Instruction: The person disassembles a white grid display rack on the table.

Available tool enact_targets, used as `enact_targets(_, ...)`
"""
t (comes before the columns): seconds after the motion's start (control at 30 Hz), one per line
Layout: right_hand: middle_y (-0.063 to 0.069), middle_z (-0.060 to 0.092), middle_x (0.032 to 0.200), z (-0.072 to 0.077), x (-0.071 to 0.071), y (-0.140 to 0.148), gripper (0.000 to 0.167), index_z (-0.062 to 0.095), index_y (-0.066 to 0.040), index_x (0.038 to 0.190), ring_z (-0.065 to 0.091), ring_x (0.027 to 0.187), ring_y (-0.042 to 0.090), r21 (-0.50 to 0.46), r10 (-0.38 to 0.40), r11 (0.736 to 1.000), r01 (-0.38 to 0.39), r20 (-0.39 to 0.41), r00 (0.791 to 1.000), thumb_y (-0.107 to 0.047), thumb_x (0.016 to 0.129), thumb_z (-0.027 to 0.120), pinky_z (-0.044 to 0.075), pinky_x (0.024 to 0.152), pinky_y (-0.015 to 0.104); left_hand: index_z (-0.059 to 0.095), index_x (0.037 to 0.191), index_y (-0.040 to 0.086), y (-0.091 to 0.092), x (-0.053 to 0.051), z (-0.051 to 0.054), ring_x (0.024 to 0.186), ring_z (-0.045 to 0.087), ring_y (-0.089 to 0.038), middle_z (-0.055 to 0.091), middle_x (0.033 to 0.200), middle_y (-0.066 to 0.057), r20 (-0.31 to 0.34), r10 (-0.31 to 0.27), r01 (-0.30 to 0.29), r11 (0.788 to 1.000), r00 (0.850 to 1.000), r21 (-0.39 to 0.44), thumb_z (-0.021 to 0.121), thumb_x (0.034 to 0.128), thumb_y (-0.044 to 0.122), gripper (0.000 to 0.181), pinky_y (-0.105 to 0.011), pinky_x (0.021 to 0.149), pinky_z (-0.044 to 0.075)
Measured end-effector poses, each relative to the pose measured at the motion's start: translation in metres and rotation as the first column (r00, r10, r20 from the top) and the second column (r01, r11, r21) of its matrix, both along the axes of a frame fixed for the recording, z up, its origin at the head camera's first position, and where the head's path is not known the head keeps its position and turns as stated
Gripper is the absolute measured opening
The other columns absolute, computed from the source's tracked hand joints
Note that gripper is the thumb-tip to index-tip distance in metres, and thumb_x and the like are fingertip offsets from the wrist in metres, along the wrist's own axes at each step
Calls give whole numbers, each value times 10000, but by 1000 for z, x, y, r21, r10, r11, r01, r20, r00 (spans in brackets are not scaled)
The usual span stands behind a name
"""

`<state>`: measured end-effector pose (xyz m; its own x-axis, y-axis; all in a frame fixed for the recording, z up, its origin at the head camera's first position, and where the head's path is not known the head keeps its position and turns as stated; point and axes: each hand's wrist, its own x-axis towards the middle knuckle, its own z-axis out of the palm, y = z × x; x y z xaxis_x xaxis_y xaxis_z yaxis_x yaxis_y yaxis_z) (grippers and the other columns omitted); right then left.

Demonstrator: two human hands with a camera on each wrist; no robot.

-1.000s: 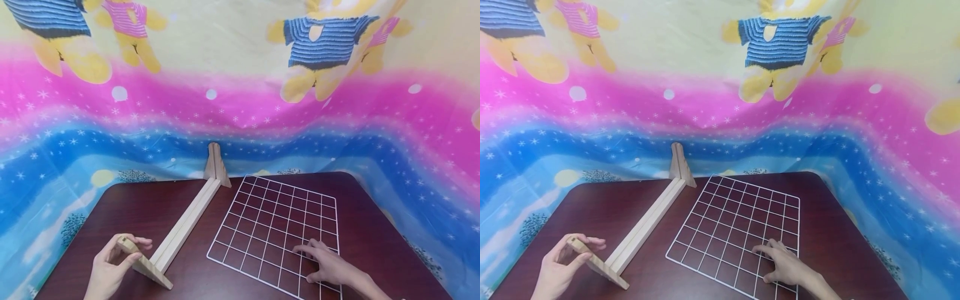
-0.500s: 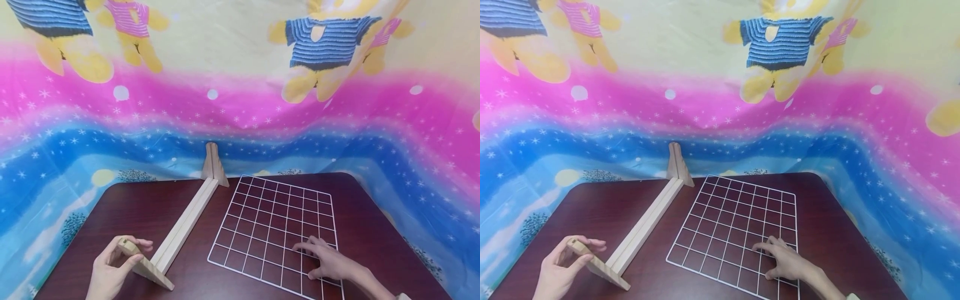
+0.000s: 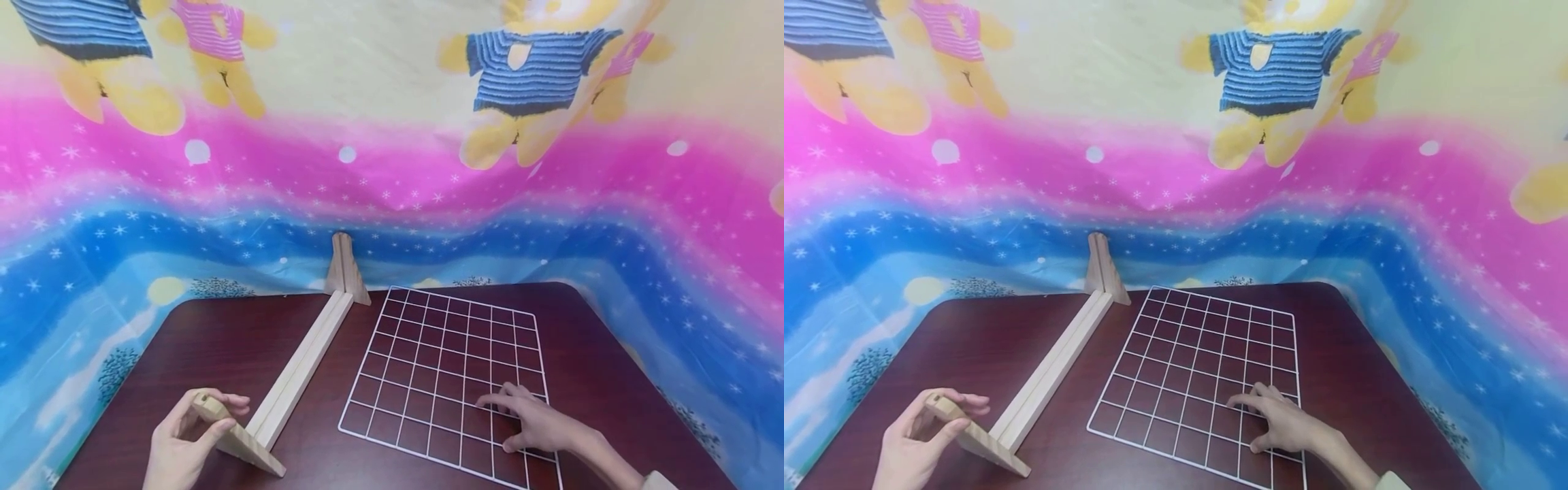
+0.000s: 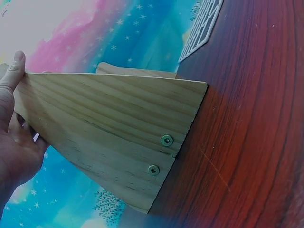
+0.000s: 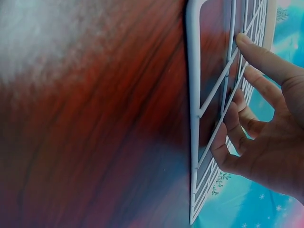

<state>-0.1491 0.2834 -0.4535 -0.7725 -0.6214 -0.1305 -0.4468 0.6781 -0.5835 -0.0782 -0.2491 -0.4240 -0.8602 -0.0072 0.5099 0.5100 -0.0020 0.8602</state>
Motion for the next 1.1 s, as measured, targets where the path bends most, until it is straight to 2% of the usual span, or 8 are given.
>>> enact_targets(0.13,-20,435,1002,0,-2,2,655,544,-253,1324,407,870,134,-9,19,1000,-19,10,1000,-251,736,835,391,658,270,494,1086,-168,2,2,2,881,693,-245,676,968,-231,15,12,-12,1000,1000,-7,539,797,-301,321,-248,774,548)
enact_targets(0.2,-19,433,1001,0,-4,2,657,540,-248,1330,405,870,130,-11,26,1000,-26,11,1000,-254,741,832,395,666,269,492,1085,-169,4,3,4,878,692,-237,683,965,-211,52,42,-41,999,998,-21,548,803,-289,311,-244,775,547)
enact_targets(0.4,-23,426,1010,0,-5,3,662,533,-254,1338,385,874,131,-6,40,999,-40,5,999,-261,744,824,373,681,272,491,1087,-161,8,8,8,867,692,-229,707,951,-114,174,143,-131,988,974,-80,571,820,-251,293,-234,783,544)
enact_targets(0.57,-34,424,1004,0,-6,4,669,533,-252,1341,371,872,125,1,57,998,-57,-24,998,-245,738,823,351,693,276,496,1079,-162,11,10,8,849,696,-224,706,936,-121,193,172,-161,984,966,-69,583,817,-244,288,-248,770,550)
enact_targets(0.83,-53,437,1025,0,-9,6,664,538,-261,1338,384,900,128,10,83,997,-83,-80,993,-235,738,822,384,740,310,499,1090,-152,12,13,7,817,693,-276,707,936,-111,173,161,-149,985,972,-83,607,820,-218,298,-267,740,560)
enact_targets(0.93,-57,439,1010,-1,-8,6,671,537,-266,1335,383,888,116,12,83,997,-82,-98,992,-217,732,828,380,733,306,493,1108,-142,11,12,6,809,695,-260,706,928,-111,153,139,-128,989,978,-79,607,817,-222,322,-263,727,561)
enact_targets(1.03,-59,443,1020,-3,-6,6,677,532,-275,1349,380,884,111,20,64,998,-62,-98,993,-207,741,822,371,734,318,466,1155,-170,5,9,4,832,694,-258,690,956,-179,52,14,-13,999,999,-30,572,804,-269,379,-268,733,561)
enact_targets(1.1,-60,442,1052,-3,-5,6,675,525,-283,1361,372,901,109,26,43,999,-41,-88,995,-220,753,814,360,746,338,436,1204,-196,-3,6,3,883,686,-263,664,1006,-241,-36,-106,105,994,994,-10,534,799,-302,431,-273,761,555)
